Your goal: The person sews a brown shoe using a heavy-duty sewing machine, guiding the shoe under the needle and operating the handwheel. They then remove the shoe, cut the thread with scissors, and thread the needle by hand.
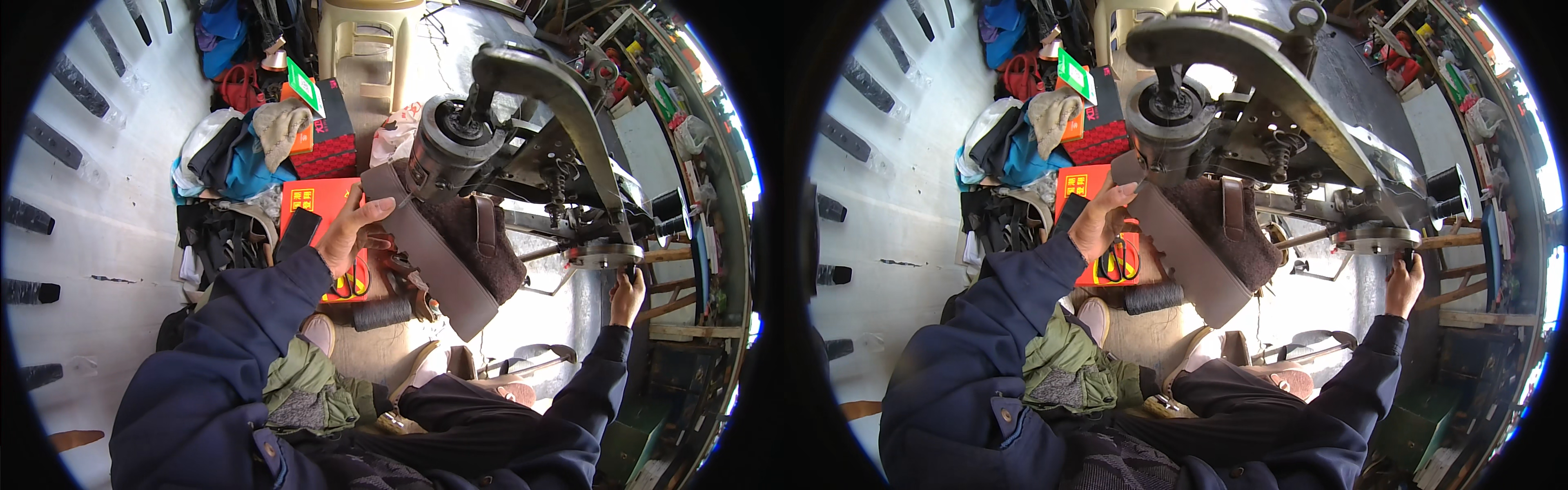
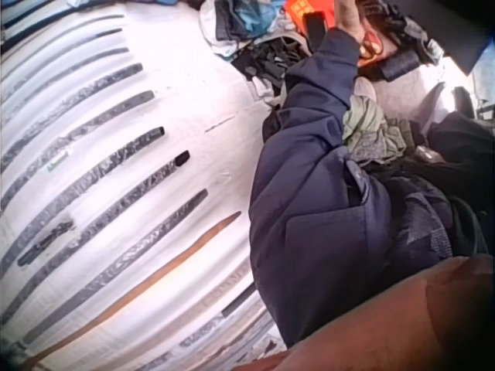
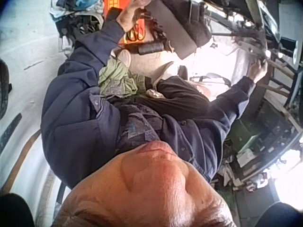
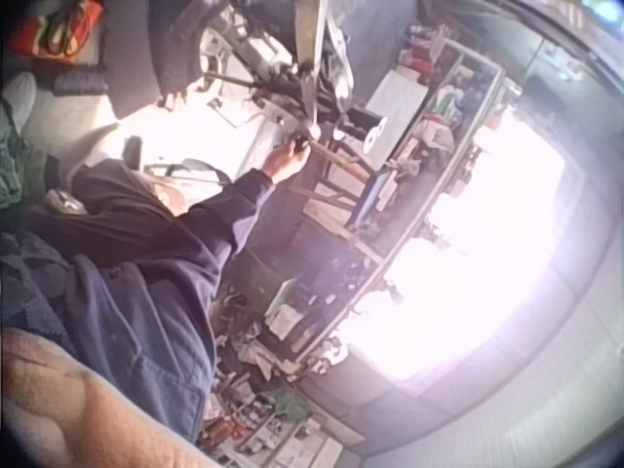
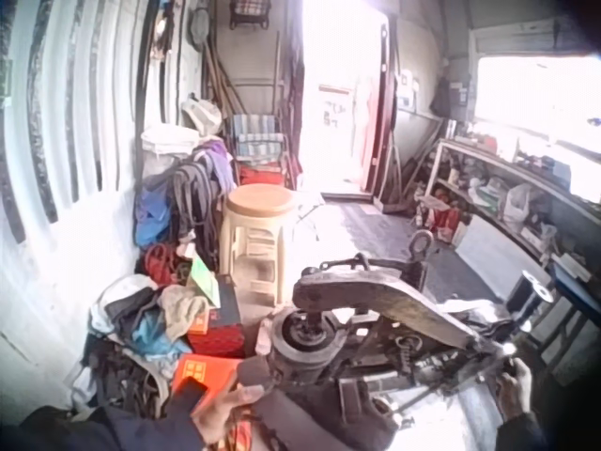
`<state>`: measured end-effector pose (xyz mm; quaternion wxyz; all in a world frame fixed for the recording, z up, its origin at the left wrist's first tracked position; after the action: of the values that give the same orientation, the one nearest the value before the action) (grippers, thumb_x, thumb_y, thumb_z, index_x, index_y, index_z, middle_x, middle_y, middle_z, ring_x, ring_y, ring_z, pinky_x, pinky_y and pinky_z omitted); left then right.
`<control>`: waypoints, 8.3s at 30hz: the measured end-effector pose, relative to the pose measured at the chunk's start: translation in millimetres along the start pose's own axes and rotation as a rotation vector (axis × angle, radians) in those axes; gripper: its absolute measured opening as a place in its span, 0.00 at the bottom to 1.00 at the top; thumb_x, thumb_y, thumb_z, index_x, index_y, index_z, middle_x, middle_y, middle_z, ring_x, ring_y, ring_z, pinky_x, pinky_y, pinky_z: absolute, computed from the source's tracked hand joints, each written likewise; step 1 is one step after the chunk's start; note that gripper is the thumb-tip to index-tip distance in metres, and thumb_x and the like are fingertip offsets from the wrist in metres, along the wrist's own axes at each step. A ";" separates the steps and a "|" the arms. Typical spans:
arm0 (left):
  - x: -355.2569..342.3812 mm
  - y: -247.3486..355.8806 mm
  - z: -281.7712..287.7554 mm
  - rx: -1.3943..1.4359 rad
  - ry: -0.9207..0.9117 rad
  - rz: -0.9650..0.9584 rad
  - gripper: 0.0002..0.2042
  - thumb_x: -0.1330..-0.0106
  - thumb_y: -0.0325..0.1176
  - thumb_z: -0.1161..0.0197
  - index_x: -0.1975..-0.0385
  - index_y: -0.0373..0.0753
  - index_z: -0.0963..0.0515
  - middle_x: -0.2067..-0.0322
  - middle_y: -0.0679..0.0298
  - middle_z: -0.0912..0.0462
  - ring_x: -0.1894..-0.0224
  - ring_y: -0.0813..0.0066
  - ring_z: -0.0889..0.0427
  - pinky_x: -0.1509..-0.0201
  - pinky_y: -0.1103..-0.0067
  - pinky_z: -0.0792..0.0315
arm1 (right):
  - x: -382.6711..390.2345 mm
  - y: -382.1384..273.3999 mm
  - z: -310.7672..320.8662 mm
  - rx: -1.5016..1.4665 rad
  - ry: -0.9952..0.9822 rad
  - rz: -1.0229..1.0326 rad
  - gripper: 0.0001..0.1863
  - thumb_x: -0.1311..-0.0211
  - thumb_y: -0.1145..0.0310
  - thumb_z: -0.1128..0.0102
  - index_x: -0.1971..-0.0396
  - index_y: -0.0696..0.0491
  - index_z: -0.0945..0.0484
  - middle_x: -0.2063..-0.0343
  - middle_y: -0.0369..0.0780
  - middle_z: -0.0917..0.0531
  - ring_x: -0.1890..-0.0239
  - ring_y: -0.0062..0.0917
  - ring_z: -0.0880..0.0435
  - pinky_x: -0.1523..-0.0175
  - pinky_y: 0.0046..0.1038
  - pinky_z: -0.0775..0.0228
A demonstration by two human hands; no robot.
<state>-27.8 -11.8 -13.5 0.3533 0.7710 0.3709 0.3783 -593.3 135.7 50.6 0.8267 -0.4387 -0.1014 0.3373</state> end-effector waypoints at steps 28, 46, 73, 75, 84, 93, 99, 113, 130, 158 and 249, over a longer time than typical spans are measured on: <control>18.4 68.8 -28.6 -0.974 0.238 -1.007 0.24 0.32 0.58 0.33 0.49 0.44 0.17 0.41 0.38 0.23 0.39 0.36 0.23 0.32 0.56 0.32 | 80.0 -1.4 -113.0 0.088 -0.486 -0.154 0.13 0.30 0.63 0.39 0.72 0.55 0.25 0.86 0.36 0.23 0.86 0.21 0.22 0.80 0.25 0.34; -17.1 -0.2 -7.2 0.065 -0.045 -0.206 0.47 0.37 0.51 0.26 0.23 0.53 0.50 0.36 0.65 0.33 0.37 0.71 0.28 0.33 0.69 0.30 | 92.9 -27.1 -111.9 0.039 -0.524 -0.132 0.13 0.32 0.64 0.38 0.72 0.57 0.24 0.84 0.36 0.22 0.83 0.20 0.22 0.76 0.25 0.33; -15.7 0.7 -4.2 0.055 0.092 -0.245 0.37 0.34 0.51 0.30 0.30 0.43 0.39 0.42 0.63 0.28 0.39 0.73 0.30 0.31 0.72 0.36 | 15.1 -37.8 1.9 -0.112 -0.053 0.096 0.06 0.28 0.68 0.39 0.65 0.52 0.22 0.81 0.28 0.26 0.83 0.10 0.31 0.78 0.16 0.41; -14.7 3.6 -5.8 0.054 0.086 -0.247 0.38 0.34 0.52 0.30 0.30 0.43 0.39 0.42 0.63 0.29 0.39 0.73 0.31 0.31 0.72 0.37 | 0.3 2.0 -3.2 -0.073 -0.047 0.027 0.07 0.28 0.66 0.37 0.66 0.52 0.23 0.81 0.29 0.26 0.83 0.13 0.30 0.78 0.20 0.38; -10.5 10.1 -9.3 0.032 0.090 -0.266 0.41 0.34 0.55 0.30 0.28 0.42 0.41 0.45 0.63 0.30 0.40 0.73 0.30 0.32 0.72 0.36 | 87.9 -42.1 -97.2 0.033 -0.634 0.018 0.18 0.29 0.57 0.35 0.68 0.57 0.23 0.82 0.36 0.20 0.80 0.18 0.20 0.73 0.23 0.32; -14.3 5.7 -4.8 0.035 0.112 -0.198 0.40 0.32 0.56 0.33 0.29 0.39 0.41 0.41 0.61 0.31 0.38 0.72 0.31 0.31 0.72 0.38 | 5.2 13.9 -11.9 -0.008 -0.011 -0.077 0.03 0.29 0.73 0.44 0.65 0.54 0.24 0.81 0.31 0.26 0.84 0.16 0.29 0.79 0.23 0.38; -17.4 9.2 -4.9 0.049 0.068 -0.249 0.37 0.30 0.54 0.33 0.30 0.40 0.40 0.42 0.62 0.29 0.38 0.72 0.31 0.31 0.72 0.38 | 79.3 -5.0 -100.3 0.196 -0.561 -0.124 0.12 0.30 0.64 0.35 0.69 0.57 0.24 0.82 0.35 0.22 0.82 0.19 0.21 0.76 0.24 0.32; -19.8 13.4 -4.4 0.095 0.081 -0.263 0.34 0.31 0.51 0.33 0.31 0.42 0.36 0.43 0.64 0.28 0.39 0.73 0.30 0.31 0.73 0.39 | 52.0 25.2 -81.1 0.099 -0.394 -0.095 0.11 0.27 0.62 0.38 0.67 0.53 0.25 0.84 0.33 0.24 0.85 0.17 0.25 0.81 0.23 0.37; -21.7 18.0 -1.2 0.075 0.108 -0.284 0.37 0.30 0.50 0.33 0.28 0.38 0.40 0.47 0.65 0.29 0.42 0.76 0.30 0.33 0.75 0.36 | 57.6 32.8 -84.6 0.145 -0.463 -0.196 0.12 0.29 0.61 0.35 0.63 0.54 0.24 0.82 0.34 0.23 0.83 0.19 0.23 0.79 0.24 0.32; -31.9 11.4 8.7 0.057 0.113 -0.190 0.39 0.30 0.56 0.35 0.30 0.33 0.39 0.40 0.60 0.28 0.39 0.72 0.28 0.33 0.75 0.35 | 11.7 -25.3 2.8 -0.049 -0.021 0.051 0.08 0.26 0.64 0.39 0.63 0.52 0.23 0.81 0.30 0.26 0.83 0.13 0.29 0.79 0.17 0.43; 9.2 64.5 -8.7 -0.965 0.159 -0.921 0.26 0.29 0.56 0.37 0.43 0.42 0.23 0.27 0.40 0.38 0.22 0.38 0.45 0.21 0.56 0.47 | 71.8 15.4 -110.0 0.171 -0.480 -0.052 0.15 0.29 0.59 0.39 0.71 0.56 0.25 0.85 0.37 0.20 0.85 0.20 0.21 0.80 0.24 0.35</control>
<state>-11.5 -32.4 46.7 0.7553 0.2594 0.4763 0.3680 -495.6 115.8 -36.3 0.8216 -0.2717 -0.2772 0.4176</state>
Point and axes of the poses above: each hand's wrist, its own x-axis away from the middle knuckle, its own z-axis out of the back of the hand, y = z × x, the point moved 6 cm from there along -x, towards the middle knuckle
